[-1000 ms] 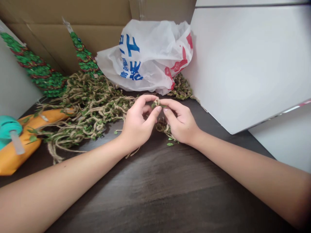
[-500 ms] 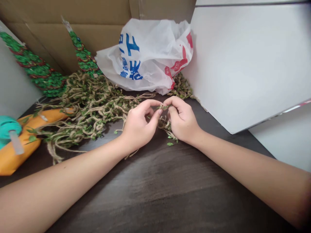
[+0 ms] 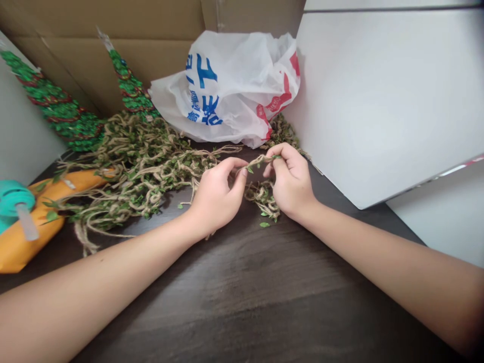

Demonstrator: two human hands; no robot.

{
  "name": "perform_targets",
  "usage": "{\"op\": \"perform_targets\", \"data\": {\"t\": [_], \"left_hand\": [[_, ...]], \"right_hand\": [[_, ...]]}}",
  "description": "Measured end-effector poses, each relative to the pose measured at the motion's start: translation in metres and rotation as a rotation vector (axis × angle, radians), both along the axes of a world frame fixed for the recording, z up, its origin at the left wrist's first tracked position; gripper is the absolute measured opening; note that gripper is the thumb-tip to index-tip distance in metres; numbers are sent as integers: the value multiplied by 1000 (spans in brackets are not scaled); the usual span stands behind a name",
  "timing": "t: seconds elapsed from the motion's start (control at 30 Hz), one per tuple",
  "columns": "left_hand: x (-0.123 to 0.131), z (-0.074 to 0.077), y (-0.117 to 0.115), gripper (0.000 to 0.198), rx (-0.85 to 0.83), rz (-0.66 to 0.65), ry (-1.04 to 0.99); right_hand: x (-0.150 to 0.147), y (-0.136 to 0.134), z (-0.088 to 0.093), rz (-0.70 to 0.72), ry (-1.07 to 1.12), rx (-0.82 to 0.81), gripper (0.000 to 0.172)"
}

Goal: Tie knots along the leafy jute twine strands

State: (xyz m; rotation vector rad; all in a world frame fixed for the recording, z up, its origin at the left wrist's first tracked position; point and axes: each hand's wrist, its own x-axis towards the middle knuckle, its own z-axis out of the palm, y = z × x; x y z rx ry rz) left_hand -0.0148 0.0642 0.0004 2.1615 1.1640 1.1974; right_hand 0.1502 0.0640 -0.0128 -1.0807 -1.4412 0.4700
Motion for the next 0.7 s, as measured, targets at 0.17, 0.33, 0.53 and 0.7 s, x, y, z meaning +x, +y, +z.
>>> {"op": "perform_targets", "data": {"t": [0.17, 0.33, 0.53, 0.7], "left_hand": [[-1, 0, 1, 15, 56, 11, 18], [0, 1, 2, 15, 66, -16, 9], [0, 2, 0, 15, 72, -5, -5], [-1, 2, 0, 15, 73, 17, 1]], "right_hand": [[-2, -6, 5, -144, -277, 113, 29], [-9, -20, 11, -104, -553, 111, 21], [-9, -18, 9, -159, -571, 19, 16], [-8, -15, 8, -223, -488, -11, 12]]}}
